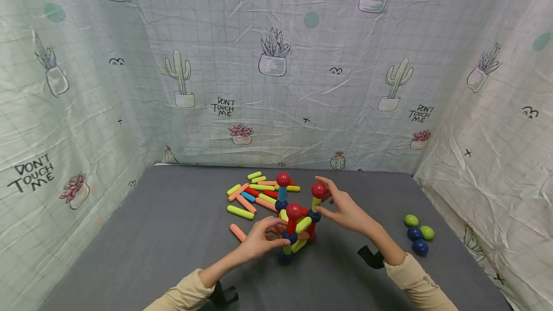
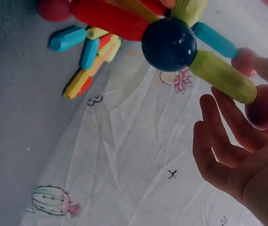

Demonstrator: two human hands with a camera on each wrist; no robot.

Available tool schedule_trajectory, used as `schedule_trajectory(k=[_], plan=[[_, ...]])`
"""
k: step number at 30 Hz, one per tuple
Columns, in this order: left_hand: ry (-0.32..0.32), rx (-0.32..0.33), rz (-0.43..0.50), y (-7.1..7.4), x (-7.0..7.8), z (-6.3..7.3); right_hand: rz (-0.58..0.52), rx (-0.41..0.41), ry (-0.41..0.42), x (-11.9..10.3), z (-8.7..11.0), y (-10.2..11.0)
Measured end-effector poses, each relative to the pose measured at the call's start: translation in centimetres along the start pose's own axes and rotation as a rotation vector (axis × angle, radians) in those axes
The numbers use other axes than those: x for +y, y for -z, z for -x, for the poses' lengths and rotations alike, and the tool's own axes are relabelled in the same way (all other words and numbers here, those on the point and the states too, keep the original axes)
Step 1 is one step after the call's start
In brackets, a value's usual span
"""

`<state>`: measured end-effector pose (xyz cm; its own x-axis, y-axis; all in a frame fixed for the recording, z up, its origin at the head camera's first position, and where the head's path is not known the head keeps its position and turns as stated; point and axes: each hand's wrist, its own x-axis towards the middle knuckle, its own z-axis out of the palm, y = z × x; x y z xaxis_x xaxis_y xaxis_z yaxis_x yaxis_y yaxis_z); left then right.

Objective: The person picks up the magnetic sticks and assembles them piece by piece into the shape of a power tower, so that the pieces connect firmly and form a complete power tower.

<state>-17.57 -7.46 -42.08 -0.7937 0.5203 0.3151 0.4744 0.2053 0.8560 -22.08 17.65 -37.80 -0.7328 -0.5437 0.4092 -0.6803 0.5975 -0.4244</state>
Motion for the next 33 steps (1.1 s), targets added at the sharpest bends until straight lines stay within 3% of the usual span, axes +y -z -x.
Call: schedule_trajectory(k=[5,11,14,18,22,26,30,33], plan=[[0.011,0.011,0.064,-1.0,-0.7,-0.6,-0.025,0.034,0.025,0.9,-0.5,0.0],[0.038,-0.05,0.176,-1.4,-2.4,-0.8,-0.04,0.032,0.018,1.8,-0.5,0.0],[0.017,-0.097,0.158,-0.9,-2.6,-0.7,-0.047,0.023,0.032,1.8,-0.4,0.2],[0.008,-0.168,0.055,0.8,-3.3,-0.6,-0.051,0.017,0.036,1.6,-0.4,0.3],[-0.031,-0.201,-0.19,3.6,-4.9,-0.5,-0.053,0.006,0.012,1.5,-0.3,0.5],[-0.083,-0.19,-0.543,6.3,-7.1,-0.1,-0.046,0.006,-0.011,1.5,-0.3,0.7],[-0.139,-0.224,-0.894,7.8,-9.0,0.9,-0.052,-0.007,-0.017,1.6,-0.2,0.7],[-0.22,-0.255,-1.068,8.4,-9.8,1.5,-0.067,-0.016,-0.026,1.7,-0.1,0.6]])
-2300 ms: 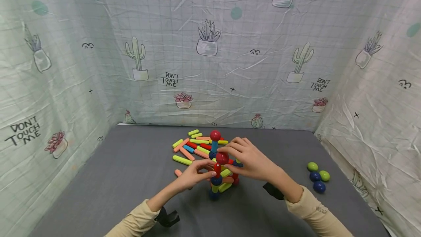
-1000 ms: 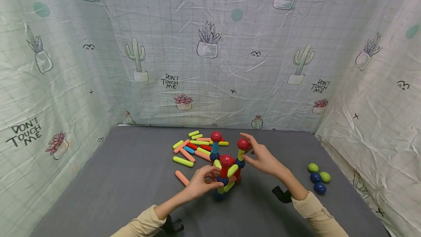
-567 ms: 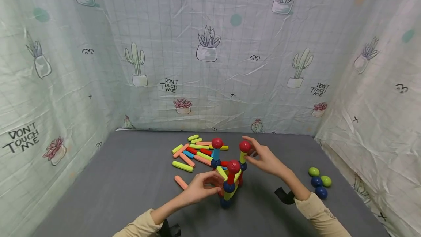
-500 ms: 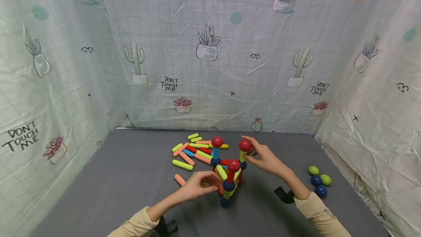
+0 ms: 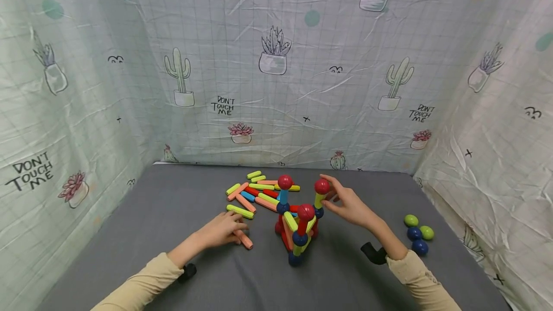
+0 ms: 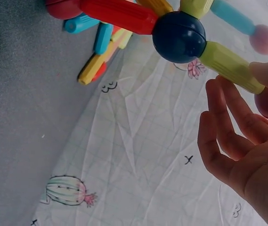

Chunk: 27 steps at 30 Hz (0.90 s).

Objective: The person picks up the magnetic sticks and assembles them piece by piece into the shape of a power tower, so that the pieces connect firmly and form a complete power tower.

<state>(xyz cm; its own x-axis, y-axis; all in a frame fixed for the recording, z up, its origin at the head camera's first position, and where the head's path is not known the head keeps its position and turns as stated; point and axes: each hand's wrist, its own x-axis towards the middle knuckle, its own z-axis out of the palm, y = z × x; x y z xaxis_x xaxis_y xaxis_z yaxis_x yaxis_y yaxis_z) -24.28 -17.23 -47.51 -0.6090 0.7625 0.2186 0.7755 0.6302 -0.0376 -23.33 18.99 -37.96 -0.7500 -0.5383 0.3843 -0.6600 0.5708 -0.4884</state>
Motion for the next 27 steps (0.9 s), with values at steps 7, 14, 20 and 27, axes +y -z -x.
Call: schedule_trajectory(k=[7,14,20,27], plan=[[-0.034,0.018,-0.192,-0.6,-0.2,0.5,0.004,-0.004,0.002,0.2,0.0,-0.1],[-0.08,0.14,-0.335,0.5,0.3,-0.9,0.002,0.0,-0.017,0.2,0.0,-0.1],[-0.207,0.409,-0.428,3.6,2.3,-3.0,-0.001,-0.003,-0.011,0.3,0.0,0.0],[-0.281,0.59,-0.539,6.4,5.3,-5.7,-0.004,-0.018,-0.006,0.3,-0.1,-0.1]])
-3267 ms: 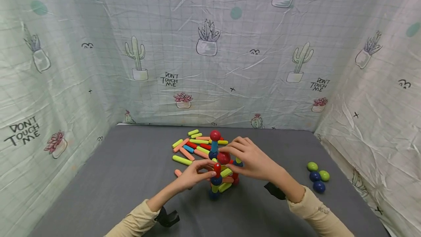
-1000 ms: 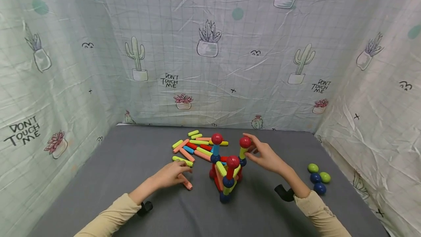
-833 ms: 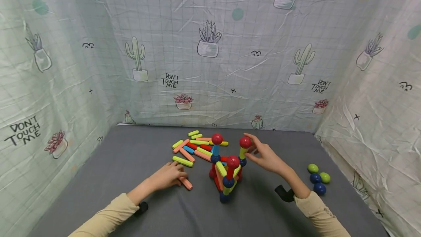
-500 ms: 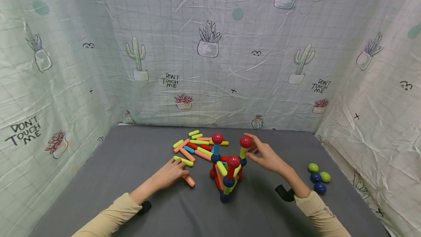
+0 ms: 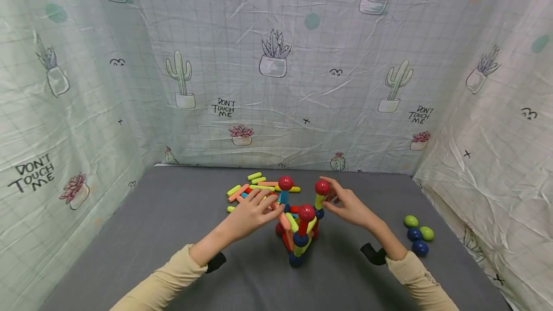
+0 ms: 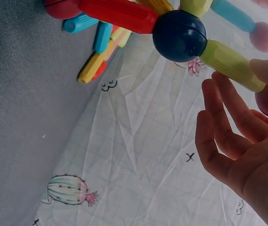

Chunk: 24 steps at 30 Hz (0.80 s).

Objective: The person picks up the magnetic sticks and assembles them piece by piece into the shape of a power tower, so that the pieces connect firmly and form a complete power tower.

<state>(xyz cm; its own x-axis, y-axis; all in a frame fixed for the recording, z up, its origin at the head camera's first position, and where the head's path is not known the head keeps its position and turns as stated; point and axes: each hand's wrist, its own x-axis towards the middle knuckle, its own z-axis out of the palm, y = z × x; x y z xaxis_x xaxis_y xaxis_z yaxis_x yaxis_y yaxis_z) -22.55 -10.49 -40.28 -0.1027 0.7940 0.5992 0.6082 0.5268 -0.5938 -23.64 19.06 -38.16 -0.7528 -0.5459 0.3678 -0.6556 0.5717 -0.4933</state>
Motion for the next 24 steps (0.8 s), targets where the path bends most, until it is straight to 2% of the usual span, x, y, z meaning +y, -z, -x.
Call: schedule_trajectory(k=[5,15,20,24], plan=[[-0.032,-0.042,-0.046,0.0,0.7,-1.2,0.004,-0.007,-0.023,-0.3,0.1,0.1],[-0.047,-0.053,-0.055,-0.8,1.1,-2.0,-0.001,0.036,-0.021,-0.6,0.4,0.1],[-0.056,-0.02,-0.063,-1.3,1.0,-2.5,0.012,0.044,-0.002,-0.5,0.4,-0.1],[-0.002,0.038,-0.031,-1.9,0.7,-2.6,0.005,0.038,0.007,-0.5,0.3,-0.2]])
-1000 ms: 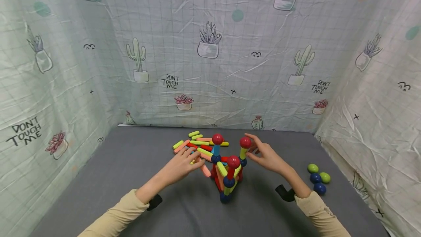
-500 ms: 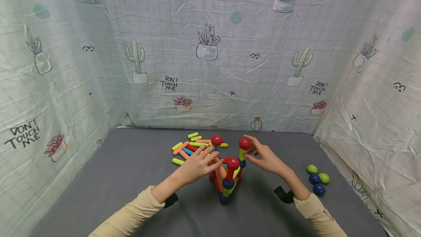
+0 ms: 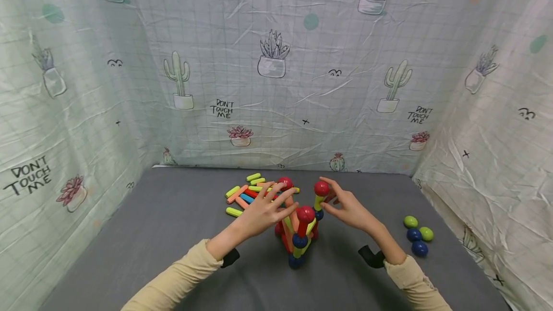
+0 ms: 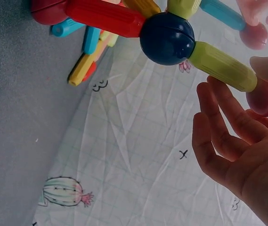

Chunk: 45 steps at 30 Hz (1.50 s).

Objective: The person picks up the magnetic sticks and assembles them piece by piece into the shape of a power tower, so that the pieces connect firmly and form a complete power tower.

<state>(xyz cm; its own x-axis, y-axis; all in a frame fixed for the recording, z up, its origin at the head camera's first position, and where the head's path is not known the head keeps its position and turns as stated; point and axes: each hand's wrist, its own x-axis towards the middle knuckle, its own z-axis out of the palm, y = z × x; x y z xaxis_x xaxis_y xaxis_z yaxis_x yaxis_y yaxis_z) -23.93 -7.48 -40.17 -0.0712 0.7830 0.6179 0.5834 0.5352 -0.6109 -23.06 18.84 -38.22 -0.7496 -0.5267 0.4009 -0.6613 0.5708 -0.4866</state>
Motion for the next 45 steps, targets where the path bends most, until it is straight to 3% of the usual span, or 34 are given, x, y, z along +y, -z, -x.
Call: schedule_trajectory(k=[3,7,20,23,28,30,33,37,41,45], plan=[[0.082,0.005,0.087,-0.4,-0.3,0.1,-0.001,-0.009,-0.006,0.1,0.0,-0.2],[0.162,-0.045,0.187,-0.6,-0.7,0.1,-0.004,-0.022,-0.022,0.2,0.0,-0.2],[0.165,-0.065,0.219,-0.5,-0.5,0.2,-0.002,-0.031,-0.029,0.6,-0.2,-0.4],[0.22,-0.01,0.261,-0.3,0.1,0.4,-0.007,-0.046,-0.04,1.0,0.0,-0.5],[0.373,0.186,0.4,0.4,2.6,1.2,-0.019,-0.114,-0.045,1.7,0.4,-0.9],[0.412,0.2,0.465,0.6,3.8,1.5,-0.023,-0.14,-0.036,2.0,0.6,-1.0],[0.445,0.107,0.513,0.8,5.5,1.7,-0.032,-0.166,-0.028,2.4,0.7,-1.2],[0.505,-0.013,0.501,0.9,6.8,1.4,-0.053,-0.188,-0.026,2.8,0.7,-1.4],[0.557,-0.045,0.495,0.9,6.9,1.2,-0.07,-0.209,-0.055,2.8,0.6,-1.5],[0.531,-0.058,0.448,0.9,6.2,1.5,-0.071,-0.215,-0.077,2.7,0.7,-1.4]])
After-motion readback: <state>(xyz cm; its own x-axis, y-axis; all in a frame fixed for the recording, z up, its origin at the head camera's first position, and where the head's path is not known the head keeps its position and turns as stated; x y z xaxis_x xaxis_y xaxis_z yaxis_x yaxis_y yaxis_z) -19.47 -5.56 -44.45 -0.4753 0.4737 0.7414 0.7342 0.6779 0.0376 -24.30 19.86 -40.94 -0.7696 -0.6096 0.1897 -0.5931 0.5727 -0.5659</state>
